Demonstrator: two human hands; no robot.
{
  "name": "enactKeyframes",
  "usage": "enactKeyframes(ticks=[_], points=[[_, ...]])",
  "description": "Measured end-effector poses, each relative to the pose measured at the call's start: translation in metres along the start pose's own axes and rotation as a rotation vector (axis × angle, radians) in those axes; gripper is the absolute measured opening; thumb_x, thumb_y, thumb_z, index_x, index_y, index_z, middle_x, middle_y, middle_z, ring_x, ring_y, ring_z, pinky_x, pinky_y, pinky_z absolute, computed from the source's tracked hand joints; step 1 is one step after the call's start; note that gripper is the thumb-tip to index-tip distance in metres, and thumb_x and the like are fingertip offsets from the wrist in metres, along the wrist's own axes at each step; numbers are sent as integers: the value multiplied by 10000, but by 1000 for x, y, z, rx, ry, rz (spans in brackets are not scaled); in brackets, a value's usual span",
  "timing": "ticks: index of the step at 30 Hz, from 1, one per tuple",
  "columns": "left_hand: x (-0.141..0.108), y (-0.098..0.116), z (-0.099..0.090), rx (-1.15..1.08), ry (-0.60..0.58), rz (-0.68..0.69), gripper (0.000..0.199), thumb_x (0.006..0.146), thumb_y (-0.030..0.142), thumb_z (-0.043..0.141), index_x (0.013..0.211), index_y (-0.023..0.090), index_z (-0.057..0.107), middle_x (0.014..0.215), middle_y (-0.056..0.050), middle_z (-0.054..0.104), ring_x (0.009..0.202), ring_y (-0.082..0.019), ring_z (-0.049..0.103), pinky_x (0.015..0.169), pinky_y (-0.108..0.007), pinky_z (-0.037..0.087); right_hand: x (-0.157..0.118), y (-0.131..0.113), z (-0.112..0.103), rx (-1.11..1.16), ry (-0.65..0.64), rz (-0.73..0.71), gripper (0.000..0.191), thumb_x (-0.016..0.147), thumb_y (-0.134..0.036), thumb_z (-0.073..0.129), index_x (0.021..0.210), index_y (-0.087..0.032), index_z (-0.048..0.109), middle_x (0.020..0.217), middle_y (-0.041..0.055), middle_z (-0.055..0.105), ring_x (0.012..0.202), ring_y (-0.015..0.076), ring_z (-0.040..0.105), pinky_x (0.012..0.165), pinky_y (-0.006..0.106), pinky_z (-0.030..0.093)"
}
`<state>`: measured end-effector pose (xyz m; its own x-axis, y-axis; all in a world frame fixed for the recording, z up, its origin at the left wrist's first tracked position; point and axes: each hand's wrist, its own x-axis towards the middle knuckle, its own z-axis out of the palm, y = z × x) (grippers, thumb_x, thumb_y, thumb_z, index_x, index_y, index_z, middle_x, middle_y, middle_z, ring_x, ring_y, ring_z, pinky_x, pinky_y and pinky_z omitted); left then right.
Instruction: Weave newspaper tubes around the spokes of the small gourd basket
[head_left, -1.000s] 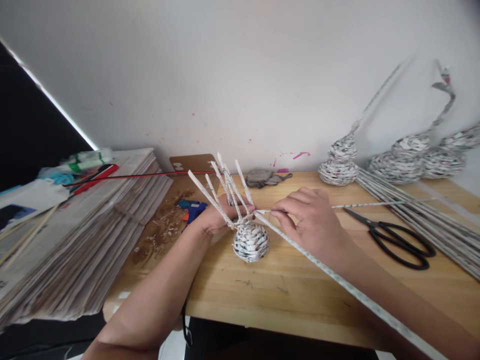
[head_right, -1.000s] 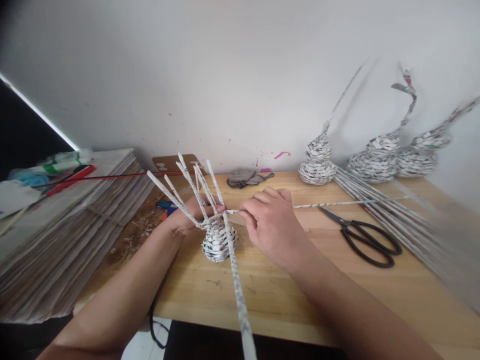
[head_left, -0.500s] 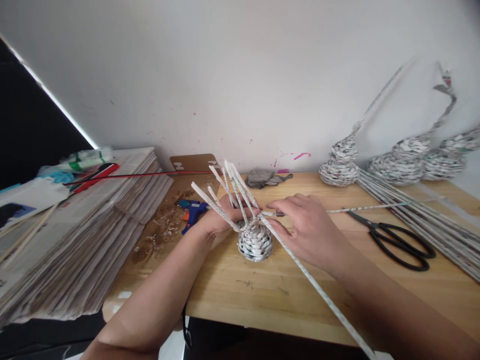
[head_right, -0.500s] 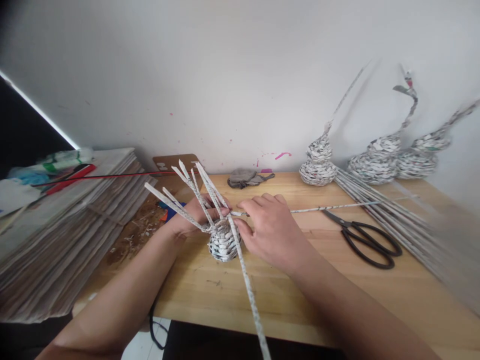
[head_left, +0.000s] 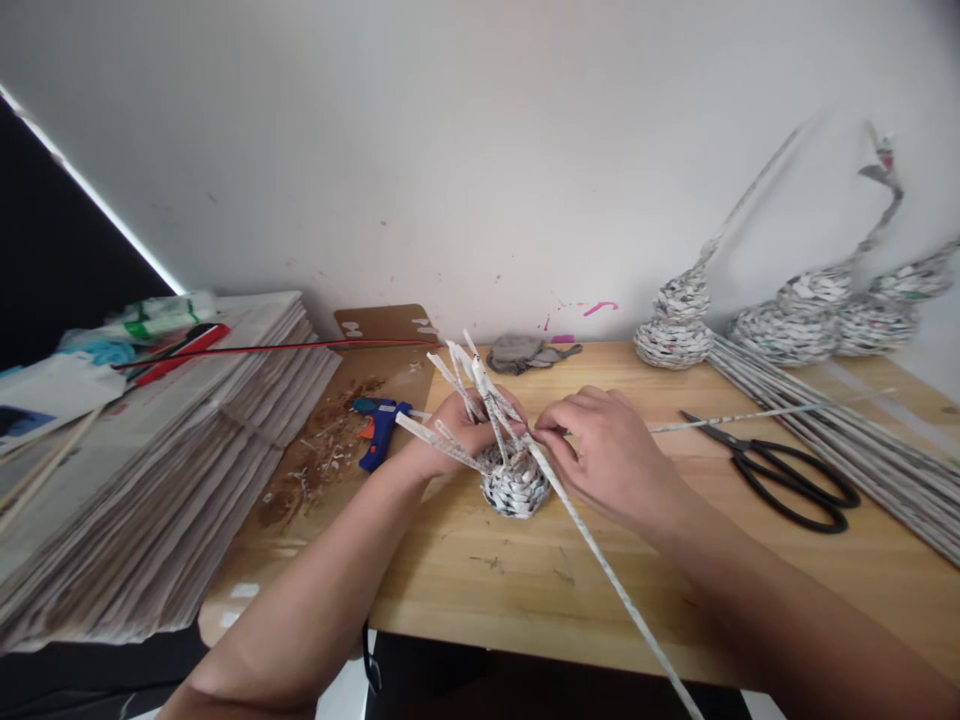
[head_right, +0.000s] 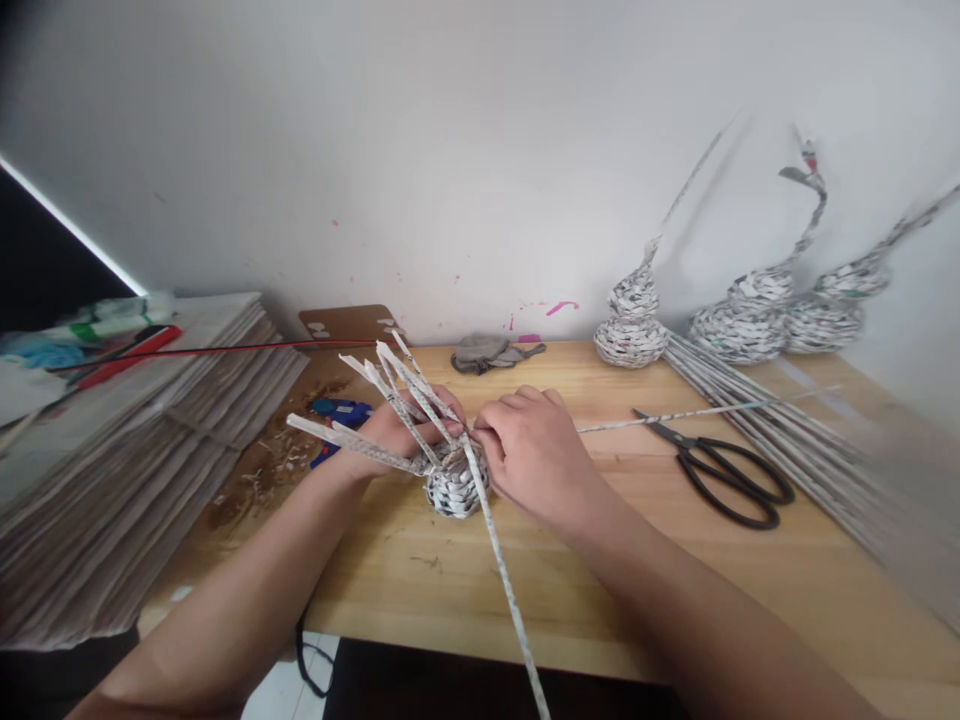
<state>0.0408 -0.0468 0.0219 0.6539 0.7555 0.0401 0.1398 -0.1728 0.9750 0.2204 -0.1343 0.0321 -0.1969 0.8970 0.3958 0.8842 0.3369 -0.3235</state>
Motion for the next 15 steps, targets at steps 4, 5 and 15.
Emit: enactKeyframes(ticks=[4, 5, 15], points=[[0, -6, 0, -28, -19, -2, 246, 736, 350, 765, 810, 142, 657, 703, -13, 629, 667, -130, 577, 633, -243, 468, 1, 1, 0, -43, 19, -11, 149, 873, -170, 596, 740, -176, 663, 726, 42, 680, 752, 203, 547, 741, 334, 352], [0, -7, 0, -35, -24, 5, 245, 743, 351, 760, 820, 143, 656, 706, -13, 630, 671, -130, 578, 637, -243, 466, 1, 1, 0, -41, 18, -3, 155, 876, -176, 593, 737, -177, 660, 722, 43, 678, 746, 202, 547, 738, 333, 355], [-2, -3, -1, 3, 32, 39, 176, 740, 276, 760, 789, 146, 652, 692, -3, 627, 638, -118, 567, 625, -239, 456, 1, 5, -3, 41, 27, 56, 112, 818, -111, 612, 757, -177, 679, 716, 31, 679, 716, 185, 581, 690, 312, 406]])
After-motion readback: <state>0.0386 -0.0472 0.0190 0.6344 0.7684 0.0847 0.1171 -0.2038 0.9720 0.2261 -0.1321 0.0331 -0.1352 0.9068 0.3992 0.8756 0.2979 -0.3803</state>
